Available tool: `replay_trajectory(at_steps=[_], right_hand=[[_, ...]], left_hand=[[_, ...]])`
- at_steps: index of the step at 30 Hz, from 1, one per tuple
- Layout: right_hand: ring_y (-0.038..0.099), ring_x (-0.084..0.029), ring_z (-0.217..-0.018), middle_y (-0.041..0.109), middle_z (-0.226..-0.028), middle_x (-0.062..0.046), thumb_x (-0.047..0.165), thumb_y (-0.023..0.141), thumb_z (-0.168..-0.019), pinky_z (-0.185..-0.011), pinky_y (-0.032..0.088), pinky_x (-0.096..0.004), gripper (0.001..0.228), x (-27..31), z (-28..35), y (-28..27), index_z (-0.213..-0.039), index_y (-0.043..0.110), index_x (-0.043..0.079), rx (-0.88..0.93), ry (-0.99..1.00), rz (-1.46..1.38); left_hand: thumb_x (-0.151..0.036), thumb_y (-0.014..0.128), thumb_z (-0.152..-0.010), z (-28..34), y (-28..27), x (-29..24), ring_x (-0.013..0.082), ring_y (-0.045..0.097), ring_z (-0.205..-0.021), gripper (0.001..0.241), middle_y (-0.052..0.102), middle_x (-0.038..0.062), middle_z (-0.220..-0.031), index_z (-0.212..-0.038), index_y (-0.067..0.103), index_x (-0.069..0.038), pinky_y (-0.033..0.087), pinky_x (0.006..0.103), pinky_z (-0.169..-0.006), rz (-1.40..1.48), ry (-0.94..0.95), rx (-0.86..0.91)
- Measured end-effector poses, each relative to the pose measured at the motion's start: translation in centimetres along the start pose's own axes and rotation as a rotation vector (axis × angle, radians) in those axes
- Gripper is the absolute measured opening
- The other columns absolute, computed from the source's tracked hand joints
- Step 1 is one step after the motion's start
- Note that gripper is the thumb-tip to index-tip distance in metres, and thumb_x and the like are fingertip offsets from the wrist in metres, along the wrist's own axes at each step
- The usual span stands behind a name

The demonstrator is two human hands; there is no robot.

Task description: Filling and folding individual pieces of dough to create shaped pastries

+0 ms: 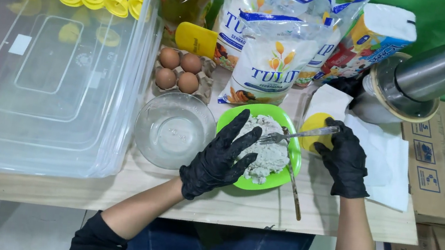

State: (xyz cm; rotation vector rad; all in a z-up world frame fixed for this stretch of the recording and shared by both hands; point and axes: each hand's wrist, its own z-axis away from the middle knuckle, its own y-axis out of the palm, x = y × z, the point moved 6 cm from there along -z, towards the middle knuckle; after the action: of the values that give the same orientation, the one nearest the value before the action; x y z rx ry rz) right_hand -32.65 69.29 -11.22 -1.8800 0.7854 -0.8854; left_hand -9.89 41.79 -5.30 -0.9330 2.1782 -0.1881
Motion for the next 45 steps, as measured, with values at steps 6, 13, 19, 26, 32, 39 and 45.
replay_trajectory(at_steps=[6, 13, 19, 26, 32, 39, 45], right_hand=[[0.071, -0.027, -0.087, 0.071, -0.091, 0.000, 0.030, 0.086, -0.088, -0.076, 0.061, -0.039, 0.031, -1.1, 1.6, 0.8, -0.115, 0.079, 0.019, -0.211, -0.124, 0.230], [0.069, -0.026, -0.086, 0.075, -0.097, 0.001, 0.021, 0.084, -0.096, -0.080, 0.057, -0.036, 0.012, 1.7, 2.2, -6.0, -0.105, 0.078, 0.025, -0.245, -0.030, 0.093], [0.069, -0.021, -0.090, 0.072, -0.103, -0.013, -0.001, 0.080, -0.094, -0.072, 0.055, -0.030, 0.029, 3.5, 1.8, -12.8, -0.121, 0.073, 0.009, -0.094, 0.276, -0.683], [0.071, -0.026, -0.100, 0.075, -0.110, -0.020, -0.010, 0.068, -0.088, -0.094, 0.059, -0.032, 0.022, 12.3, 1.4, -17.4, -0.110, 0.071, -0.008, 0.166, 0.232, -0.819], [0.071, -0.024, -0.105, 0.076, -0.095, -0.021, -0.015, 0.079, -0.077, -0.085, 0.063, -0.043, 0.028, 18.8, -1.8, -7.5, -0.103, 0.077, -0.004, 0.290, 0.224, -1.238], [0.071, -0.020, -0.105, 0.079, -0.098, -0.018, -0.011, 0.078, -0.081, -0.090, 0.060, -0.037, 0.029, 23.8, -3.8, -6.8, -0.109, 0.078, -0.003, 0.406, 0.100, -1.231], [0.072, -0.019, -0.102, 0.081, -0.099, -0.016, -0.011, 0.080, -0.077, -0.090, 0.060, -0.040, 0.032, 22.4, -3.6, -6.1, -0.107, 0.079, -0.002, 0.445, 0.100, -1.180]], left_hand=[[-0.022, 0.067, -0.097, -0.5, 0.8, -1.8, 0.0349, 0.042, -0.146, 0.050, 0.042, 0.019, -0.158, -0.146, 0.056, -0.018, 0.036, 0.0449, -0.120, 0.108, -0.008, 0.016], [-0.022, 0.067, -0.098, -1.3, 0.3, -1.8, 0.0333, 0.040, -0.147, 0.051, 0.042, 0.017, -0.159, -0.147, 0.056, -0.018, 0.037, 0.0441, -0.120, 0.229, -0.080, 0.077], [-0.021, 0.070, -0.097, -1.9, 0.7, 0.1, 0.0267, 0.044, -0.144, 0.051, 0.048, 0.012, -0.155, -0.146, 0.057, -0.015, 0.046, 0.0388, -0.111, 0.564, -0.359, 0.052], [-0.016, 0.056, -0.104, -0.9, 3.2, 0.9, 0.0288, 0.043, -0.147, 0.053, 0.040, 0.014, -0.160, -0.153, 0.039, -0.006, 0.041, 0.0401, -0.121, 1.196, -0.532, 0.267], [-0.014, 0.076, -0.093, 0.1, 4.2, 0.5, 0.0244, 0.072, -0.104, 0.045, 0.071, 0.017, -0.123, -0.135, 0.064, -0.003, 0.062, 0.0413, -0.089, 1.419, -0.920, 0.068], [0.001, 0.071, -0.094, 3.0, 3.4, 7.6, 0.0298, 0.074, -0.099, 0.028, 0.074, 0.022, -0.109, -0.121, 0.067, 0.006, 0.065, 0.0423, -0.084, 1.227, -0.873, -0.376], [0.002, 0.070, -0.094, 1.6, -0.3, 4.6, 0.0196, 0.070, -0.107, 0.031, 0.074, 0.021, -0.118, -0.124, 0.070, 0.003, 0.063, 0.0338, -0.087, 0.815, -0.698, -0.327]])
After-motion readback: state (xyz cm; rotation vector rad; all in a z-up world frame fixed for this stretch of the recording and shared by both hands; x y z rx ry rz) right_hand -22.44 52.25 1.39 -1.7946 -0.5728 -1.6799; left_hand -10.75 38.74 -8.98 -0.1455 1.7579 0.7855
